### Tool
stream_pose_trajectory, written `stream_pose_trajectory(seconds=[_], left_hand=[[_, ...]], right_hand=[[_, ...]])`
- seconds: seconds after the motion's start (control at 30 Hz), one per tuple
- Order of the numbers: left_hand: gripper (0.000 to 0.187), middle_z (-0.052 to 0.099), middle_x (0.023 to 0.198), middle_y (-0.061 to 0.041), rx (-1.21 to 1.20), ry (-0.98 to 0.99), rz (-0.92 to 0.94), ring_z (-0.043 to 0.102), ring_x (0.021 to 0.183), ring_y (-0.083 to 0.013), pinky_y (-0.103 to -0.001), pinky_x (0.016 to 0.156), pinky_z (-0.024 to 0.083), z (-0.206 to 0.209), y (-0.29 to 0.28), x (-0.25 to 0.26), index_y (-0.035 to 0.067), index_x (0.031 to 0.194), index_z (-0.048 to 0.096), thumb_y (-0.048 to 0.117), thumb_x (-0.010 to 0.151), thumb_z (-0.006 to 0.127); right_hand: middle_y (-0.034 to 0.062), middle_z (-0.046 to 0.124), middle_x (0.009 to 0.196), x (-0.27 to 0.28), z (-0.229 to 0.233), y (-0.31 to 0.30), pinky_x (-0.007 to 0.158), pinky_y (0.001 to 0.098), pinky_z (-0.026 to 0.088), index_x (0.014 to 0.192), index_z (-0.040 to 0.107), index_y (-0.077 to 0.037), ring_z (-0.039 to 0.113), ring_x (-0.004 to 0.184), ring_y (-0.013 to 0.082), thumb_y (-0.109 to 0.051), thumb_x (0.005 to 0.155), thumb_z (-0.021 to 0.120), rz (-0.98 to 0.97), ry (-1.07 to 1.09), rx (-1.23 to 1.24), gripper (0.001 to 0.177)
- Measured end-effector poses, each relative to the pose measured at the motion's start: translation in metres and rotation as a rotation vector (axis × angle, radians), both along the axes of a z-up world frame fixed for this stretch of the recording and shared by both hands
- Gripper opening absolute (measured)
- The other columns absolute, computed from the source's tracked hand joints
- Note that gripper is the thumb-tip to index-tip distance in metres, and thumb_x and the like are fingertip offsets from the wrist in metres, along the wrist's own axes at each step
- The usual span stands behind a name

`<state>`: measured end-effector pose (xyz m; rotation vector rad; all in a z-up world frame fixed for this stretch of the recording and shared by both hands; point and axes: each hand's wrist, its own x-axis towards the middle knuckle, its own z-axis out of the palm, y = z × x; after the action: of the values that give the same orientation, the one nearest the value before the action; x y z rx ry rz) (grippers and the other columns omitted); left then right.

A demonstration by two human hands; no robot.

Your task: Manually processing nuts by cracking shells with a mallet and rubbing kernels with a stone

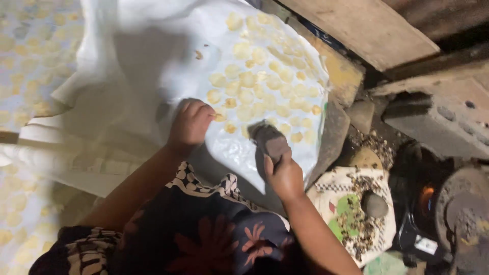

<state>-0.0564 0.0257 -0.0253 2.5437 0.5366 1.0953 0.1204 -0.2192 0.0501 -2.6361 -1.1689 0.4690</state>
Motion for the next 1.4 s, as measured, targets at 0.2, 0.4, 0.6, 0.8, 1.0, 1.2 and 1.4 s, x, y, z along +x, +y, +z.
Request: stream_pose_trajectory(seconds=[0.2, 0.4, 0.6, 0.8, 1.0, 1.2, 1.4], left_hand=[[0.026, 0.059, 0.106, -0.011, -0.107, 0.000, 0.076, 0.060, 0.099, -0.0332, -0.043, 0.091, 0.049, 0.012, -0.002, -0.007, 0.010, 0.111, 0.063, 0.016, 0.088, 0.074], [0.014, 0.059, 0.103, -0.004, -0.146, 0.087, -0.016, 0.060, 0.098, -0.0287, -0.041, 0.087, 0.049, 0.037, -0.007, -0.005, 0.014, 0.102, 0.070, 0.024, 0.093, 0.074], [0.016, 0.056, 0.105, 0.004, -0.262, 0.105, -0.099, 0.058, 0.096, -0.0232, -0.039, 0.085, 0.048, 0.030, -0.008, -0.024, 0.024, 0.097, 0.068, 0.028, 0.086, 0.080], [0.022, 0.058, 0.110, -0.002, -0.185, 0.185, -0.068, 0.058, 0.105, -0.0278, -0.044, 0.089, 0.047, 0.015, -0.010, -0.024, 0.019, 0.097, 0.066, 0.036, 0.087, 0.077], [0.016, 0.060, 0.115, -0.003, -0.446, 0.215, 0.075, 0.054, 0.120, -0.0243, -0.033, 0.104, 0.045, -0.025, 0.021, -0.034, 0.018, 0.110, 0.066, 0.021, 0.094, 0.065], [0.010, 0.058, 0.109, -0.004, -0.089, 0.153, 0.140, 0.057, 0.107, -0.0245, -0.034, 0.095, 0.051, -0.003, 0.012, -0.036, 0.014, 0.109, 0.065, 0.016, 0.100, 0.064], [0.011, 0.058, 0.102, -0.008, -0.079, 0.084, 0.090, 0.059, 0.097, -0.0290, -0.040, 0.086, 0.052, 0.027, 0.019, -0.039, 0.008, 0.090, 0.063, 0.016, 0.096, 0.068]], right_hand=[[0.0256, 0.069, 0.072, -0.003, -0.012, -0.002, 0.059, 0.0578, 0.060, 0.102, 0.052, -0.002, 0.072, 0.071, 0.0487, -0.050, 0.096, 0.062, 0.006, -0.075, 0.005, 0.050], [0.0281, 0.068, 0.074, -0.006, -0.019, -0.001, 0.062, 0.0603, 0.059, 0.103, 0.051, 0.000, 0.071, 0.074, 0.0507, -0.049, 0.098, 0.061, -0.038, -0.094, -0.033, 0.050], [0.0329, 0.070, 0.085, -0.009, 0.077, 0.046, 0.079, 0.0667, 0.053, 0.104, 0.052, -0.006, 0.068, 0.092, 0.0554, -0.049, 0.094, 0.066, -0.135, 0.127, -0.048, 0.046], [0.0132, 0.066, 0.075, -0.046, 0.152, 0.057, 0.055, 0.0312, 0.053, 0.101, 0.059, 0.014, 0.064, 0.057, 0.0240, 0.005, 0.090, 0.046, 0.291, 0.023, 0.828, 0.019], [0.0338, 0.070, 0.081, -0.070, 0.011, 0.087, 0.069, 0.0671, 0.055, 0.113, 0.047, 0.005, 0.070, 0.077, 0.0552, -0.046, 0.099, 0.053, 0.223, 0.040, -0.115, 0.053], [0.0326, 0.071, 0.085, -0.060, 0.053, 0.107, 0.076, 0.0658, 0.055, 0.111, 0.050, 0.000, 0.070, 0.090, 0.0549, -0.047, 0.099, 0.056, 0.210, 0.194, -0.206, 0.049], [0.0281, 0.068, 0.071, -0.059, 0.089, 0.105, 0.062, 0.0577, 0.057, 0.095, 0.056, -0.005, 0.070, 0.077, 0.0523, -0.049, 0.096, 0.066, 0.130, 0.057, 0.119, 0.045]])
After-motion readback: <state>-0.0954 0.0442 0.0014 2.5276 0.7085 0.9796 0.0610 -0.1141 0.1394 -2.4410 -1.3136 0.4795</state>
